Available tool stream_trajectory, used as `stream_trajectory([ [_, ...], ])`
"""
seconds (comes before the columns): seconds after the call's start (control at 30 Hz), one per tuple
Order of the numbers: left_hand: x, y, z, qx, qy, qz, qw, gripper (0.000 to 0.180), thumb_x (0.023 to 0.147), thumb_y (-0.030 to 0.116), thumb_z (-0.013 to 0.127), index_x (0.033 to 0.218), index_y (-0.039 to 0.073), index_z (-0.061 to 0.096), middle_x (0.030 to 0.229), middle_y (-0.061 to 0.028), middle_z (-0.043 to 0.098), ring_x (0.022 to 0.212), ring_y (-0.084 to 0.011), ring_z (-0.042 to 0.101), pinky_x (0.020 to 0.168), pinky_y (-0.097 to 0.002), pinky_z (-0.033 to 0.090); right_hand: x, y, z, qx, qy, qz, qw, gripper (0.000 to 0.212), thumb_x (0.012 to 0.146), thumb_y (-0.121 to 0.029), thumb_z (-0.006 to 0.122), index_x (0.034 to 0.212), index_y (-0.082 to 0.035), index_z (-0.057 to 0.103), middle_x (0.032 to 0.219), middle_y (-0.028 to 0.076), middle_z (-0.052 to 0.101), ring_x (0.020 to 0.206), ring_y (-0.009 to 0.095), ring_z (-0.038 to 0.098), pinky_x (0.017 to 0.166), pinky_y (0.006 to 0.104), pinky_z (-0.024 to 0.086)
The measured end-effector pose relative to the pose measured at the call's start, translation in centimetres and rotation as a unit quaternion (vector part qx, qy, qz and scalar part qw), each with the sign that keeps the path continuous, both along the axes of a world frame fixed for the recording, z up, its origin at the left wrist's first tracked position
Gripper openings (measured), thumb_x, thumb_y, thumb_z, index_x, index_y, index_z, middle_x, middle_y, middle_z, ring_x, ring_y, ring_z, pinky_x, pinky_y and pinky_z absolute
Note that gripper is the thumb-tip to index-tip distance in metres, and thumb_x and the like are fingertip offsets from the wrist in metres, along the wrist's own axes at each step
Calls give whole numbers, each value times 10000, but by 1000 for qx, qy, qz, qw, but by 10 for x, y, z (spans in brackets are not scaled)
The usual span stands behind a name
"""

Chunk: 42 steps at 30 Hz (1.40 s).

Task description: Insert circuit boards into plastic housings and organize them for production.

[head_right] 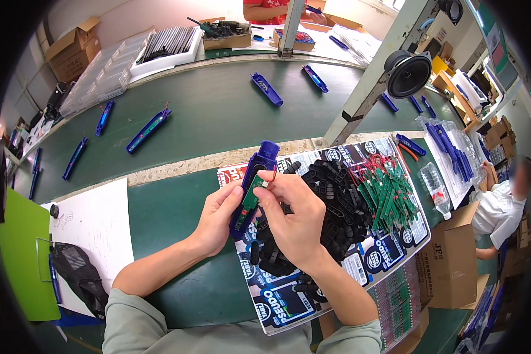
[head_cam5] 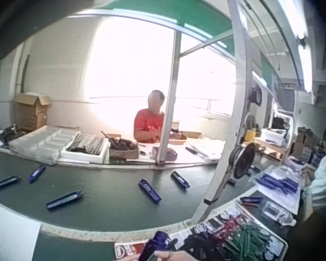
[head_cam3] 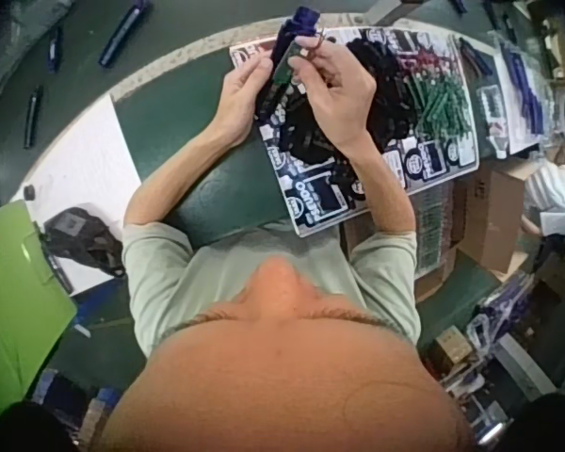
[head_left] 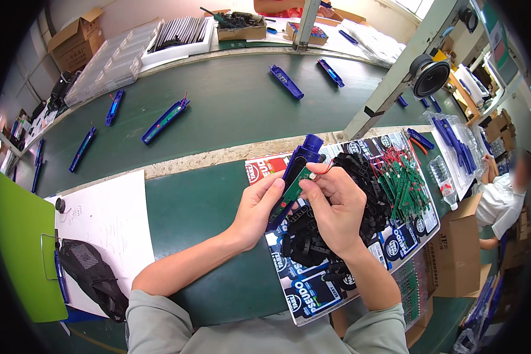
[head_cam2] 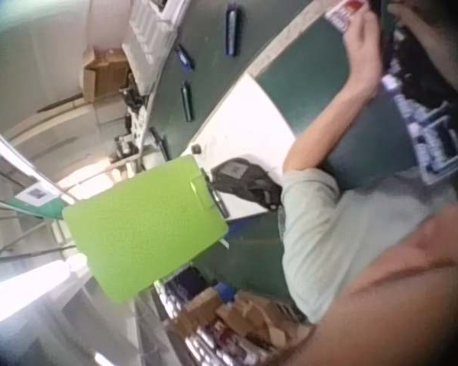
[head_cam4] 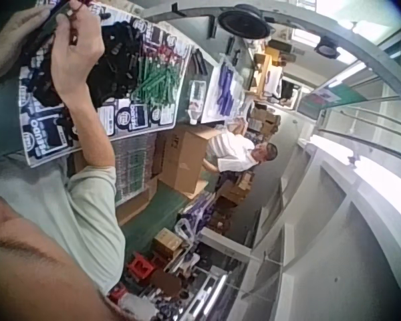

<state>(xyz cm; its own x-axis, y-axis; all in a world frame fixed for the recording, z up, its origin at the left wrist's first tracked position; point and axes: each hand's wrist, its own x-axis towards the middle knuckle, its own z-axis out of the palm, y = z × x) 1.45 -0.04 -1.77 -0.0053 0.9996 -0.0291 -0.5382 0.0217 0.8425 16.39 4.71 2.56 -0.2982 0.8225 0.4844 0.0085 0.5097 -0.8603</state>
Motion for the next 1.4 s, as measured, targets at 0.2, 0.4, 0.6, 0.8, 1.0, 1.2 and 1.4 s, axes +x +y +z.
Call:
stream_trajectory([
  [0.2, -3, 1, -2, 10, 5, -12, 1000, 383, 1088, 308, 477, 1333, 33, 581, 1077, -48, 674, 896, -115, 656, 796, -272, 541, 2, -2, 6, -21, -1, 8, 1000, 231, 906, 63, 691, 1134, 30, 690, 928, 70, 660, 751, 104, 686, 619, 241, 594],
  [0.4, 0, -1, -3, -1, -1, -18, 1000, 351, 1096, 283, 461, 1291, 24, 596, 1065, -46, 673, 897, -111, 649, 813, -268, 535, 1, 4, 4, 9, -33, 14, 999, 230, 902, 51, 695, 1129, 15, 695, 925, 82, 666, 711, 113, 680, 573, 244, 571],
  [0.6, 3, 2, -6, 16, -8, 0, 1000, 391, 1095, 271, 470, 1410, 59, 562, 1080, -22, 676, 880, -73, 633, 767, -241, 537, 0, 3, 9, 146, -128, -41, 980, 259, 867, 26, 733, 1120, -19, 702, 942, 89, 643, 752, 184, 651, 615, 304, 526],
  [0.8, 4, 0, -4, 48, 25, -15, 998, 372, 1076, 188, 499, 1407, 25, 543, 1049, -9, 657, 870, -59, 616, 772, -238, 530, -1, 5, 4, 200, -162, -139, 956, 341, 821, 1, 772, 1146, -30, 672, 1036, 111, 523, 829, 225, 574, 688, 339, 499],
  [1.0, 8, -5, -2, 72, 101, 1, 992, 385, 1049, 72, 502, 1427, -2, 505, 1026, -27, 651, 839, -68, 614, 744, -240, 523, -2, 5, 1, 139, -105, -149, 973, 662, 790, -7, 788, 1363, -20, 455, 1032, 94, 488, 770, 164, 505, 705, 323, 474],
  [1.2, -6, 9, -7, 81, 193, 44, 977, 304, 1048, 87, 498, 1330, -11, 557, 935, -19, 648, 787, -68, 595, 721, -232, 499, 5, 15, -6, 33, -82, -107, 990, 606, 824, -52, 778, 1355, -12, 490, 968, 74, 528, 724, 144, 522, 698, 293, 478],
  [1.4, -139, 97, -41, 60, 385, 243, 888, 303, 991, 75, 516, 1253, -49, 605, 822, -60, 651, 678, -119, 629, 594, -269, 517, 51, 50, -3, 159, -317, -116, 928, 159, 858, -140, 733, 976, -48, 679, 763, 50, 631, 711, 230, 614, 715, 389, 412],
])
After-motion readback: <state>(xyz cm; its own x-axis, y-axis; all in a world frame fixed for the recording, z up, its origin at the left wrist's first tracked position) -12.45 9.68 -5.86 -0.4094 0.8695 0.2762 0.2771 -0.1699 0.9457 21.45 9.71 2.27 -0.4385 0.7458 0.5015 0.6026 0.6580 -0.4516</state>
